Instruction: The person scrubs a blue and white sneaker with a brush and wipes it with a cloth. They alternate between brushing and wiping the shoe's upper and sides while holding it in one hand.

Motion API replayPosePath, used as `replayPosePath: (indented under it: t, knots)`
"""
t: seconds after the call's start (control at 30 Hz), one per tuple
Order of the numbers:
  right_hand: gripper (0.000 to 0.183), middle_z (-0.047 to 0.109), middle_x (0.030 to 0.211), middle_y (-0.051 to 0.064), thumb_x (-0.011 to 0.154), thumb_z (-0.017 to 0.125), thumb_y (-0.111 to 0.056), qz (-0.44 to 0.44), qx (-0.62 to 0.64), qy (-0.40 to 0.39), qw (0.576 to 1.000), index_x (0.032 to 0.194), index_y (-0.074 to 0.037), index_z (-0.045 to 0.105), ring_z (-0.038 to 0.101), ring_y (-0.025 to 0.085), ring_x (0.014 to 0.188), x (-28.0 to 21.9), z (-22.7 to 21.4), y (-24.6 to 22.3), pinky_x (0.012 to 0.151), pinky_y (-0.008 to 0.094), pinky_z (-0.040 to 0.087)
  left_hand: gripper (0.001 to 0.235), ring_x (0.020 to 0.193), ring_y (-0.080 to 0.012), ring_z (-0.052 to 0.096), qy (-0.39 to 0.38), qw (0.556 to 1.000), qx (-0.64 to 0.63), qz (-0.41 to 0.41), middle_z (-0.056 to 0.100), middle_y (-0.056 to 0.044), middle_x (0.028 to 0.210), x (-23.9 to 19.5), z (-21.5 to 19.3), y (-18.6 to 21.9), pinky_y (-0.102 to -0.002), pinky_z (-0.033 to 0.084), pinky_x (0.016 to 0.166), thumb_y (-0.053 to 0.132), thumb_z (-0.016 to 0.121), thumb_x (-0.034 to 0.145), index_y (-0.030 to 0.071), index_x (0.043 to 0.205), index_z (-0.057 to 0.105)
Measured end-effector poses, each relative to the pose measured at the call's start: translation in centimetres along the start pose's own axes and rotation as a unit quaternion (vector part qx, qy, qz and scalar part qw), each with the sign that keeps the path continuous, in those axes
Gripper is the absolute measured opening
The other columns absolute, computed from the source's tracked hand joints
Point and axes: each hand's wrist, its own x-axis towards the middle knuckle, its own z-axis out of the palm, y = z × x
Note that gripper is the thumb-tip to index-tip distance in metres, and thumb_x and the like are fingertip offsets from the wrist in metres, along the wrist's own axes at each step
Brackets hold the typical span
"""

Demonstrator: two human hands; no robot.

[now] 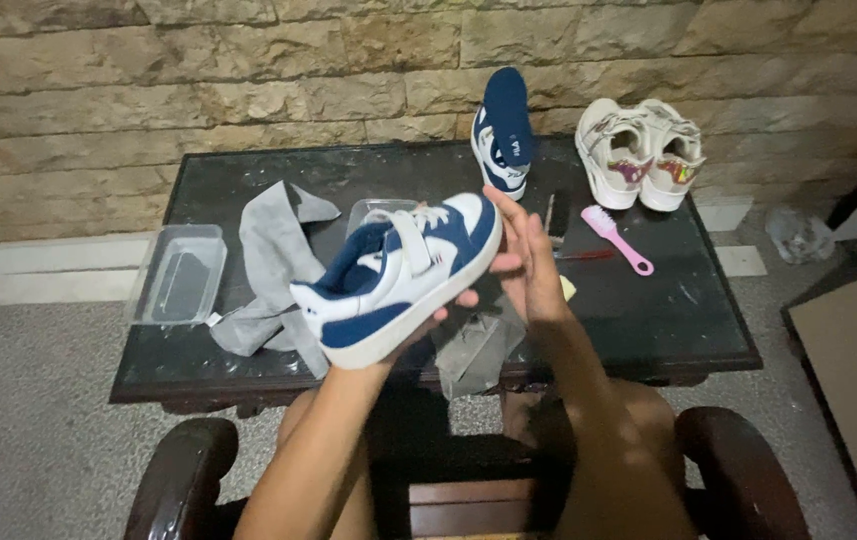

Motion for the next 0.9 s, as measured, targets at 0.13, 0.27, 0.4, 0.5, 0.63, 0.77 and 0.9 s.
replayPosePath:
  t: [0.13, 0.27, 0.4, 0.5, 0.63, 0.77, 0.9]
  knots:
    - [0.11, 0.043, 0.145, 0.028, 0.082, 0.067, -0.061, -0.005, 0.049, -0.055, 0.997, 0.159, -0.001, 0.017, 0.051, 0.034, 0.129, -0.3, -2.3, 1.7, 0.109, 0.051, 0.048, 0.075, 0.136, -0.0394, 0.042, 0.017, 0.998, 0.049, 0.047, 0.037, -0.017, 0.153, 0.9, -0.6, -0.9, -0.058, 0.043, 0.11, 0.064, 0.045, 0.094, 0.015, 0.15, 0.042]
    - [0.084, 0.053, 0.128, 0.023, 0.088, 0.067, -0.041, -0.009, 0.013, 0.048, 0.999, 0.15, 0.002, 0.032, 0.059, 0.027, 0.114, -0.8, -0.7, -0.5, 0.099, 0.04, 0.056, 0.081, 0.128, -0.0394, 0.051, 0.044, 0.983, 0.127, 0.121, 0.047, -0.02, 0.145, 1.4, -0.5, -1.5, -0.056, 0.047, 0.108, 0.073, 0.04, 0.092, 0.014, 0.147, 0.043]
    - [0.065, 0.056, 0.129, 0.021, 0.097, 0.062, -0.037, -0.022, 0.075, 0.165, 0.983, 0.147, -0.003, 0.039, 0.061, 0.032, 0.119, -0.3, -2.3, 0.7, 0.107, 0.049, 0.053, 0.088, 0.12, -0.0395, 0.061, 0.076, 0.956, 0.202, 0.197, 0.056, -0.024, 0.136, 1.7, -0.5, -2.2, -0.054, 0.051, 0.106, 0.081, 0.035, 0.089, 0.012, 0.143, 0.045]
    - [0.048, 0.063, 0.128, 0.015, 0.104, 0.054, -0.037, -0.058, 0.136, 0.247, 0.958, 0.139, -0.006, 0.05, 0.064, 0.026, 0.122, -0.6, -0.1, -1.0, 0.11, 0.047, 0.054, 0.094, 0.115, -0.0396, 0.067, 0.093, 0.93, 0.252, 0.25, 0.063, -0.026, 0.131, 1.6, -0.6, -2.5, -0.053, 0.053, 0.105, 0.087, 0.032, 0.088, 0.011, 0.141, 0.046]
    - [0.051, 0.06, 0.137, 0.016, 0.107, 0.053, -0.04, -0.102, 0.034, 0.251, 0.962, 0.145, -0.008, 0.044, 0.062, 0.026, 0.126, -0.1, -3.8, 0.1, 0.113, 0.049, 0.051, 0.102, 0.116, -0.0361, 0.066, 0.166, 0.864, 0.387, 0.276, 0.059, -0.025, 0.133, 0.7, 3.4, -4.0, -0.054, 0.06, 0.096, 0.09, 0.031, 0.081, 0.014, 0.148, 0.043]
    - [0.058, 0.055, 0.13, 0.015, 0.105, 0.059, -0.038, -0.077, -0.045, 0.246, 0.965, 0.147, -0.006, 0.035, 0.058, 0.024, 0.124, -0.8, -2.9, -1.7, 0.113, 0.046, 0.05, 0.08, 0.11, -0.0354, 0.066, 0.201, 0.783, 0.542, 0.23, 0.059, -0.025, 0.129, 0.3, 3.2, -2.2, -0.05, 0.062, 0.09, 0.054, 0.074, 0.084, 0.013, 0.146, 0.046]
    - [0.062, 0.053, 0.13, 0.018, 0.106, 0.051, -0.049, -0.056, -0.113, 0.224, 0.966, 0.148, -0.007, 0.033, 0.057, 0.029, 0.126, -0.7, -3.2, -1.4, 0.11, 0.048, 0.05, 0.066, 0.106, -0.0295, 0.066, 0.258, 0.772, 0.536, 0.222, 0.06, -0.02, 0.121, 0.0, 3.2, -1.9, -0.041, 0.062, 0.09, 0.049, 0.075, 0.086, 0.015, 0.138, 0.053]
